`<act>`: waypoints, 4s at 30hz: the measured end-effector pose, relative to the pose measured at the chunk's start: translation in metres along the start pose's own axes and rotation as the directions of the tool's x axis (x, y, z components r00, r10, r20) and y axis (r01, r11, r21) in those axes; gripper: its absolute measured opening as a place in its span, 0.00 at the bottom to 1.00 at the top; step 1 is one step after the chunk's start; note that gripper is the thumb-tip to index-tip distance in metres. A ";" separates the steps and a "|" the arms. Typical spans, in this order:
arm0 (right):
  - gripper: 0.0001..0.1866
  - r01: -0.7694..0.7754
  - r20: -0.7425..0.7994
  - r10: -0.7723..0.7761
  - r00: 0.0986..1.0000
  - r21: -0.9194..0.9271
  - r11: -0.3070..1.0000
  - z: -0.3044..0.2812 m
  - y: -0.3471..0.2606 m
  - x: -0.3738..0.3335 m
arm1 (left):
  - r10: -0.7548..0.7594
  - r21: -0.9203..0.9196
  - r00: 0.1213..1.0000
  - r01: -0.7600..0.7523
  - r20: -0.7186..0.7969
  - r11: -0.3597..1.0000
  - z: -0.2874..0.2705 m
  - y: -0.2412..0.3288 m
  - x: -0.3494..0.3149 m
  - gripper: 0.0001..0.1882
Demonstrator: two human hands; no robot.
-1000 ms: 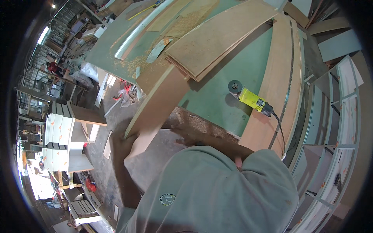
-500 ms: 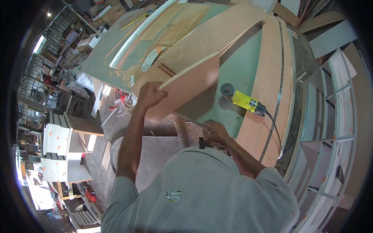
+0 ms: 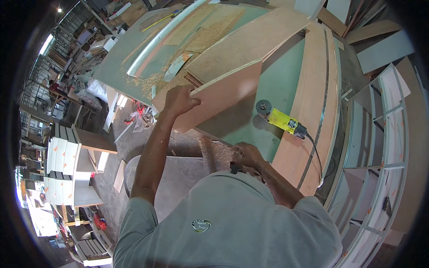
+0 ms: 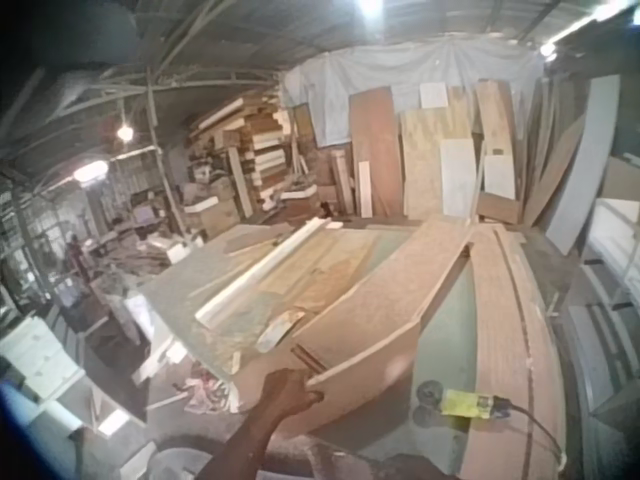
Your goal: The person places a wooden panel onto a workbench and brushes away sawdust by hand. Then, the person carries the panel to a large cabinet frame and fits it into an opening. Finally, the person positions a metal strip along the edge of the panel and secures it using a drill.
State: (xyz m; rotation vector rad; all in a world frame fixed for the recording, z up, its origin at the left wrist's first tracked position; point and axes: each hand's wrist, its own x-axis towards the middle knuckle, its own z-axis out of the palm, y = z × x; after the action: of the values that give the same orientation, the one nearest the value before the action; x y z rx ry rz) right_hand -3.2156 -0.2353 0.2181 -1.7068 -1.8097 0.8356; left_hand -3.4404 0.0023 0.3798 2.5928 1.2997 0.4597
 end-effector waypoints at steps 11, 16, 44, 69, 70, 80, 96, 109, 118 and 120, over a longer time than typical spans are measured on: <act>0.20 -0.017 0.020 0.016 1.000 0.059 0.998 -0.015 0.005 -0.001 | -0.079 -0.008 0.997 0.079 -0.005 0.997 -0.016 -0.005 -0.028 0.30; 0.20 -0.010 0.065 0.008 0.998 0.038 0.999 -0.003 0.000 0.008 | -0.002 -0.069 0.970 -0.015 -0.243 0.997 -0.035 -0.026 -0.060 0.37; 0.27 0.646 0.020 -0.685 0.728 -0.356 0.676 0.007 -0.190 0.154 | -0.536 -0.801 0.829 0.206 -0.162 0.562 0.089 -0.030 -0.136 0.52; 0.19 -0.127 -0.750 -0.309 0.585 -0.461 0.878 -0.206 0.047 0.066 | -0.609 -0.738 0.763 0.280 -0.217 0.614 0.116 -0.043 -0.151 0.54; 0.18 -0.067 -0.723 -0.300 0.623 -0.431 0.900 -0.183 0.039 0.060 | -0.653 -0.738 0.722 0.308 -0.231 0.601 0.113 -0.038 -0.158 0.54; 0.12 0.416 0.008 -0.418 0.908 -0.124 0.901 0.055 -0.097 0.051 | -0.822 -0.421 0.565 0.730 -0.070 0.538 0.238 -0.070 -0.372 0.48; 0.21 0.799 0.789 -0.478 0.385 -0.027 0.601 0.307 -0.177 0.026 | -0.810 -0.897 0.422 0.349 0.408 -0.270 0.077 0.075 -0.658 0.39; 0.19 0.837 0.905 0.061 0.420 -0.413 0.360 0.501 -0.142 0.065 | -0.229 -0.210 0.092 -0.792 -0.969 0.574 -0.176 0.152 -0.768 0.47; 0.18 0.917 0.953 0.133 0.273 -0.300 0.262 0.627 -0.210 0.048 | -0.131 -0.113 0.031 -0.720 -0.991 0.685 -0.201 0.140 -0.845 0.45; 0.18 0.938 0.970 0.112 0.215 -0.237 0.254 0.675 -0.240 0.038 | -0.138 -0.112 0.018 -0.691 -0.990 0.714 -0.208 0.126 -0.869 0.44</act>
State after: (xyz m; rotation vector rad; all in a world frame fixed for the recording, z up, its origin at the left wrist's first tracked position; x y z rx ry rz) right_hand -3.8737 -0.2618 -0.0663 -0.4833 -3.9278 0.3808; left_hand -3.9123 -0.7627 0.4535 1.6307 0.3535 2.6341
